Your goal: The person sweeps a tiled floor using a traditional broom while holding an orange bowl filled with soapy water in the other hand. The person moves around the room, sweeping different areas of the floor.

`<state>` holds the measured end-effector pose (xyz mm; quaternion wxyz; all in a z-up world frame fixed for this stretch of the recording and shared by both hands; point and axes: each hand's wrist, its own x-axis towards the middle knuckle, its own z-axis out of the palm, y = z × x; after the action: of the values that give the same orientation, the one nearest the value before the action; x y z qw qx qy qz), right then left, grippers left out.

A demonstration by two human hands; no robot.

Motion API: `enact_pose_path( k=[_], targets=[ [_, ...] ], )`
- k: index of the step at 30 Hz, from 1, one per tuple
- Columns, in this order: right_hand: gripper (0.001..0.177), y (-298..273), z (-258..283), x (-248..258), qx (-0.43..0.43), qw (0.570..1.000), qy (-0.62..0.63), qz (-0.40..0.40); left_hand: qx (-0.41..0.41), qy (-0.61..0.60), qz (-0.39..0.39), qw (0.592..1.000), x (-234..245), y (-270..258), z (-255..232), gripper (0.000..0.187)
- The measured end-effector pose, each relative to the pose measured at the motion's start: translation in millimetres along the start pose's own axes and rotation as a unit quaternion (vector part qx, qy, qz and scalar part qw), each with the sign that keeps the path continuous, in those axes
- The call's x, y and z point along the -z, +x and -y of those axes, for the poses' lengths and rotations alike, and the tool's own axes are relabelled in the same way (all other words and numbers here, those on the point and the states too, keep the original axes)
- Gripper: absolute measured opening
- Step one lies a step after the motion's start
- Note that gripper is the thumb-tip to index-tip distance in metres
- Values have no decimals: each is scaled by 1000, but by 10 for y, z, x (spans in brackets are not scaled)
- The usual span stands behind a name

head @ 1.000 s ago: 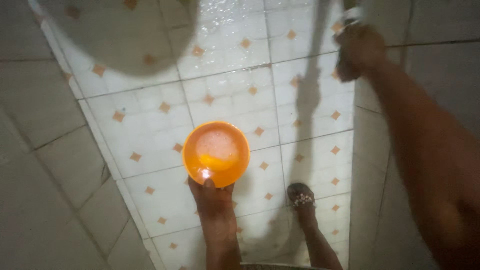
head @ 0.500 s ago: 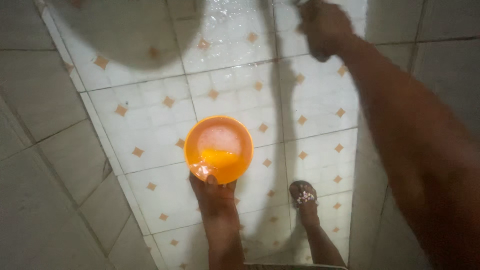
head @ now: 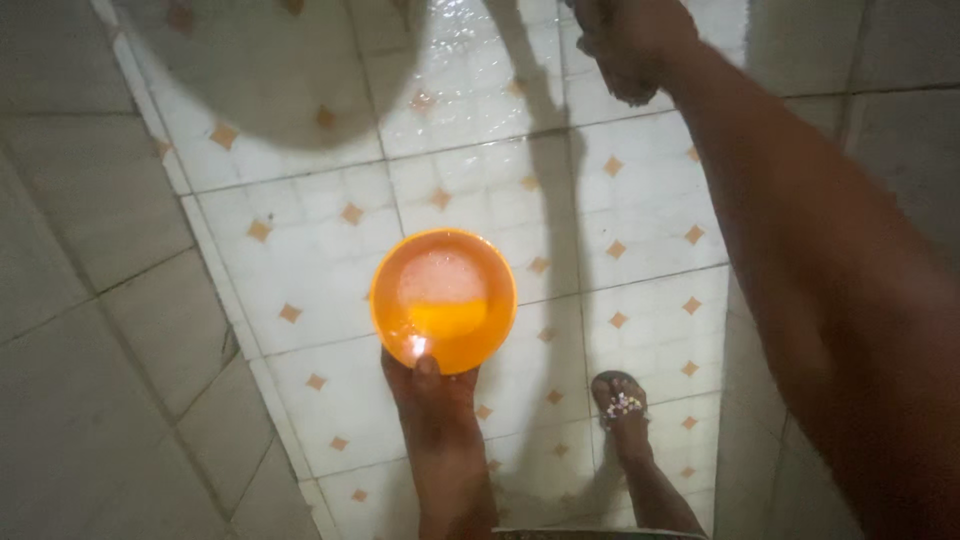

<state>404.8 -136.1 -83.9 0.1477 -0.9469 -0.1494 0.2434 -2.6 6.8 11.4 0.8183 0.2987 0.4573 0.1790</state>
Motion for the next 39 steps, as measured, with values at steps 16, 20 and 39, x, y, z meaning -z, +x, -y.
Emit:
enact_pose_path(
  k=[16,20,39],
  targets=[
    [63,-241,-701,214,-82,995,48,-42,27,2,-3,1000,-129,81,21,63],
    [63,-412,-799,190,-92,993,65,-45,17,33,4,999,-266,62,48,64],
    [39,-12,-780,639,-118,983,89,-108,35,15,17,999,-243,187,4,63]
  ],
)
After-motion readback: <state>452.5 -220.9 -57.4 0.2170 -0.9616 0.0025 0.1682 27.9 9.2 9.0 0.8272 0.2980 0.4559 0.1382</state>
